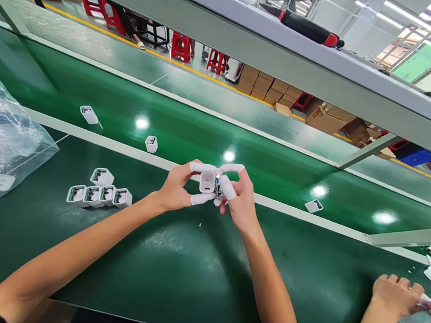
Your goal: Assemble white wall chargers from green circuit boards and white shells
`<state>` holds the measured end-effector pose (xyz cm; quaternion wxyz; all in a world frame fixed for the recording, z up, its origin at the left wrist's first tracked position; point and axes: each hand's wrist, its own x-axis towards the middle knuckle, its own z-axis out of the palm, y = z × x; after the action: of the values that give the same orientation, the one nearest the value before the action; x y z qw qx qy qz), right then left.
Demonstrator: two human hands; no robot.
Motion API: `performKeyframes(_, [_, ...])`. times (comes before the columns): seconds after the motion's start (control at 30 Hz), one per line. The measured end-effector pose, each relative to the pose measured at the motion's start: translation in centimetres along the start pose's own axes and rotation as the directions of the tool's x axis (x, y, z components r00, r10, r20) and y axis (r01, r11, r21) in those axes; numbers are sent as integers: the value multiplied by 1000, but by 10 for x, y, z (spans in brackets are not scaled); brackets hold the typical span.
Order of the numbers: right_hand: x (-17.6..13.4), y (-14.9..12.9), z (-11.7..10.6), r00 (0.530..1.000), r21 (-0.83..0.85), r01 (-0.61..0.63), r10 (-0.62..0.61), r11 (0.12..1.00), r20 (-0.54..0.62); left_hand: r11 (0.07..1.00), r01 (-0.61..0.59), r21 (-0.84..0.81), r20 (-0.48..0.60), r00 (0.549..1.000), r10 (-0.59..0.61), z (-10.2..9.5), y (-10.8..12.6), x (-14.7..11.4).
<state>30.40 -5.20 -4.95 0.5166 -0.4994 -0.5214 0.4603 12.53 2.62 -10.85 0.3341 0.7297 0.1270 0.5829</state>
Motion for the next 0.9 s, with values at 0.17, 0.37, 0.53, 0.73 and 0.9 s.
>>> performKeyframes(0.17, [-1, -6, -12, 984, -13, 61, -58, 998, 166, 975, 145, -166, -34, 988, -153, 3, 0, -1])
performKeyframes(0.37, [-7, -9, -21, 962, -80, 145, -122, 986, 245, 921, 284, -267, 14, 957, -291, 5, 5, 0])
performKeyframes(0.53, [-9, -12, -23, 945, -335, 323, -286, 885, 158, 883, 350, -313, 75, 936, -344, 6, 6, -1])
performKeyframes(0.73, [-5, -13, -29, 793, -431, 553, -609, 713, 11, 939, 255, -230, 115, 965, -234, -1, 17, 5])
performKeyframes(0.9, [-13, -14, -34, 783, -273, 563, -609, 780, -126, 995, 81, -63, 139, 988, -72, -10, 30, 13])
